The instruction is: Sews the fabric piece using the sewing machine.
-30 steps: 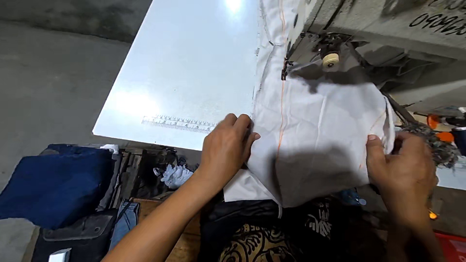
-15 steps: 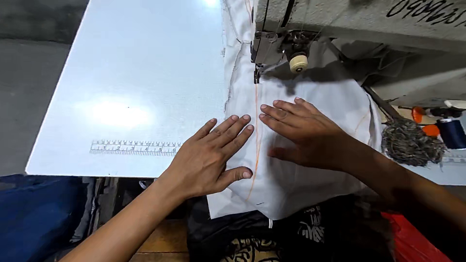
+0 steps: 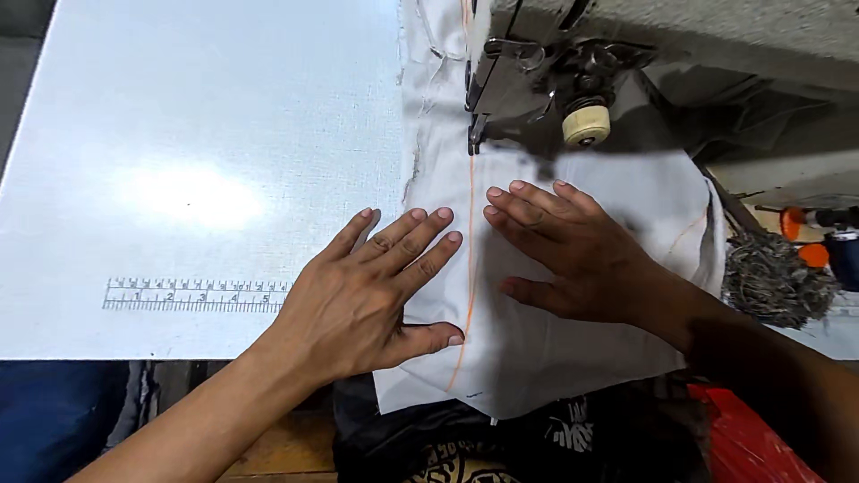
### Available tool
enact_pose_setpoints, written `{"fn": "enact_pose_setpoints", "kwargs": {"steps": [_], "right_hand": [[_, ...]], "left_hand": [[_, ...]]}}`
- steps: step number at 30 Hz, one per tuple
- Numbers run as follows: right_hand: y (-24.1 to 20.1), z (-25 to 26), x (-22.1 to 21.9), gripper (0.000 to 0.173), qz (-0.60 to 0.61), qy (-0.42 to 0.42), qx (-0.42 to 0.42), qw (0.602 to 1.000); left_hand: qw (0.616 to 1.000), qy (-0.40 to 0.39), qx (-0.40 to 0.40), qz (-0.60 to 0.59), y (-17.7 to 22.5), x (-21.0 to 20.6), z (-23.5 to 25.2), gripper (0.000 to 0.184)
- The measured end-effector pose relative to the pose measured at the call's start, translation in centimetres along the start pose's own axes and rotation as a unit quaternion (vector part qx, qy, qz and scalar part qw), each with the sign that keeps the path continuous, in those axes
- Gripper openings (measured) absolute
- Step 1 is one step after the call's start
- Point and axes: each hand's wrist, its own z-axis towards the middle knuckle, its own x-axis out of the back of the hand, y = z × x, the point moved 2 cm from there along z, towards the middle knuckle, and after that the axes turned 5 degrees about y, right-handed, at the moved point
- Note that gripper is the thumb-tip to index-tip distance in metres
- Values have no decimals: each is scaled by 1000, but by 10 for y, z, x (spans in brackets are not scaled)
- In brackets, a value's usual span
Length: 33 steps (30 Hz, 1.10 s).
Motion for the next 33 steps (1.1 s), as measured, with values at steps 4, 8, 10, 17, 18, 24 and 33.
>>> {"fn": "enact_pose_setpoints", "kwargs": {"steps": [4,8,10,17,18,24,33], "right_hand": [[6,5,1,68,1,-4,-10,1000],[15,11,0,66,3,4,-9,1000],[18,14,1,66,-2,3,-9,1000],[31,24,2,68,-9,0,-5,1000],[33,27,2,69,-13,-6,-5,1000],[47,39,5,74,-10,-32,-21,999],[71,56,12,72,37,-106,-79,991]], "left_hand": [[1000,5,-6,9,-7,-2,7,89],[1000,8,-9,8,-15,-3,14,88],[1000,9,-10,5,-19,-2,17,88],[1000,11,-10,5,-31,-4,29,89],[1000,10,-11,5,-32,-4,31,89],[1000,1,-14,12,-45,-5,45,90],[1000,-6,-19,24,-61,-6,65,92]]}}
